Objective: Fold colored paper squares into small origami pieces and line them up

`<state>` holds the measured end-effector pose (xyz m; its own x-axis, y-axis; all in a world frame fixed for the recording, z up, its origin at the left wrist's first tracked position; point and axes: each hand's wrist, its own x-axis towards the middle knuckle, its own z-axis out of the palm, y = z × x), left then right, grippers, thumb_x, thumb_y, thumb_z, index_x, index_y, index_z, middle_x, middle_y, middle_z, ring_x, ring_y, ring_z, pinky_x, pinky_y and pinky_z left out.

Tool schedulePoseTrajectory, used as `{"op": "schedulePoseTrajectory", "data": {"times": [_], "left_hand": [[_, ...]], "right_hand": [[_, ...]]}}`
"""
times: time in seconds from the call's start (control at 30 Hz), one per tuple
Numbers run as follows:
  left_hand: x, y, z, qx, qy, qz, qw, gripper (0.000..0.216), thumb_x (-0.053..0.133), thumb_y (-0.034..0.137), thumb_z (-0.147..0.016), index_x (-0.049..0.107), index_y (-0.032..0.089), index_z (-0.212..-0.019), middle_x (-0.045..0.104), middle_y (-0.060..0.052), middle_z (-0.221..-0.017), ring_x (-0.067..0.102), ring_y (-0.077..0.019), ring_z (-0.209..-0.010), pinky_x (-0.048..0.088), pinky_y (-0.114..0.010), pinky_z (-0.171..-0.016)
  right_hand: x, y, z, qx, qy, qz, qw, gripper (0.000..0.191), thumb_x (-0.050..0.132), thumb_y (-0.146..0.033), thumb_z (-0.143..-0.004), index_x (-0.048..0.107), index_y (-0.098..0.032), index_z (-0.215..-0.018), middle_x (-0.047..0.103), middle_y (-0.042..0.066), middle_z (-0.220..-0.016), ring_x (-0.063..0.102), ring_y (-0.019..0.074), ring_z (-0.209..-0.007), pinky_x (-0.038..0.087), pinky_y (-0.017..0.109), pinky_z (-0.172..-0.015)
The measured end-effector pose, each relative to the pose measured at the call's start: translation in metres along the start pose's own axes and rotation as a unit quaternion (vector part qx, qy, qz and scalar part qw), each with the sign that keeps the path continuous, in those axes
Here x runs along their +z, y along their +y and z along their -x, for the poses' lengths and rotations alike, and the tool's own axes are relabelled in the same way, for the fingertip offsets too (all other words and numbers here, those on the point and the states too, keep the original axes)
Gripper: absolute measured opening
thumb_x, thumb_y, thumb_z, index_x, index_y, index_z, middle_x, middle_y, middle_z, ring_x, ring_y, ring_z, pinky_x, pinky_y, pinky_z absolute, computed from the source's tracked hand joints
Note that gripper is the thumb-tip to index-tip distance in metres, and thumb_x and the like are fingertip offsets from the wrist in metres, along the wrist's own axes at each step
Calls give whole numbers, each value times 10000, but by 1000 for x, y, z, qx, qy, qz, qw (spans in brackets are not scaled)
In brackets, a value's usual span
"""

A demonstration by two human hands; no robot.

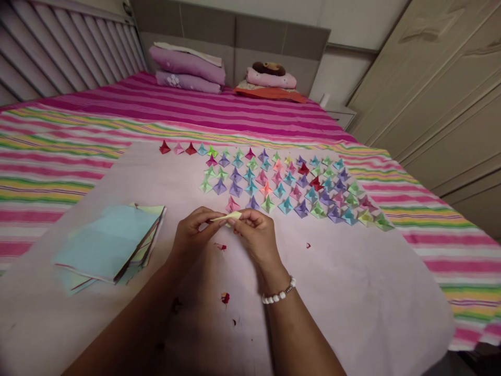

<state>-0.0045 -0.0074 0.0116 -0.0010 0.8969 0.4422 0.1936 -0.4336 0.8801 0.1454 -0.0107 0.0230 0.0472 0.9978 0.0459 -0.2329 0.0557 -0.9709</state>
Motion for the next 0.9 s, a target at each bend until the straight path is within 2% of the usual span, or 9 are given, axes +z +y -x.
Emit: {"op": "schedulePoseTrajectory", "data": {"times": [0.1, 0.23, 0.33, 0.43, 0.5, 0.67, 0.9], "left_hand": [[0, -4, 0, 26, 8, -20, 999, 62, 707, 222, -769, 743, 218, -819, 648, -19, -789, 615, -133, -762, 493, -246, -696], [-1, -5, -2, 53, -15, -1, 998, 49, 669, 210, -797, 709, 197, -823, 664, -51, -971, 625, -163, -949, 475, -291, -875], [0, -1, -1, 39, -51, 34, 997, 65, 613, 212, -835, 675, 190, -839, 677, -44, -928, 633, -161, -916, 472, -289, -857], [0, 4, -1, 12, -62, 26, 998, 74, 594, 222, -841, 661, 194, -829, 668, -36, -883, 621, -166, -877, 462, -284, -824], [0, 5, 0, 1, -69, 15, 997, 78, 590, 232, -840, 657, 199, -816, 655, -31, -862, 607, -165, -850, 455, -279, -802], [0, 5, 1, -24, -70, -6, 997, 94, 586, 255, -845, 643, 201, -792, 633, -13, -815, 580, -149, -795, 442, -257, -757], [3, 5, 3, -47, -61, 31, 997, 127, 609, 274, -834, 704, 193, -855, 668, -28, -833, 605, -152, -804, 449, -255, -741]], "right_hand": [[0, 0, 0, -16, 1, 3, 1000, 220, 847, -317, -581, 676, -182, -611, 615, -26, -571, 476, 81, -482, 391, 224, -487], [0, 1, -1, -42, 1, -1, 999, 254, 851, -288, -570, 620, -185, -597, 668, -3, -824, 493, 66, -525, 430, 229, -510], [0, 1, -2, -33, -7, -17, 999, 294, 859, -269, -547, 659, -218, -756, 685, -4, -901, 490, 66, -527, 434, 232, -507], [0, 0, 0, -20, -19, 3, 1000, 342, 848, -276, -565, 716, -237, -878, 656, -28, -707, 444, 78, -496, 401, 235, -483], [0, -1, 1, -17, -16, 24, 999, 257, 838, -291, -583, 744, -228, -813, 602, -37, -602, 409, 83, -482, 370, 237, -465], [3, -2, 2, -31, -9, 28, 999, 170, 843, -321, -576, 730, -219, -652, 658, 3, -723, 472, 103, -548, 397, 246, -498], [1, -1, 2, -58, -20, 20, 998, 104, 813, -277, -632, 727, -221, -614, 648, -1, -681, 477, 106, -551, 387, 255, -528]]}}
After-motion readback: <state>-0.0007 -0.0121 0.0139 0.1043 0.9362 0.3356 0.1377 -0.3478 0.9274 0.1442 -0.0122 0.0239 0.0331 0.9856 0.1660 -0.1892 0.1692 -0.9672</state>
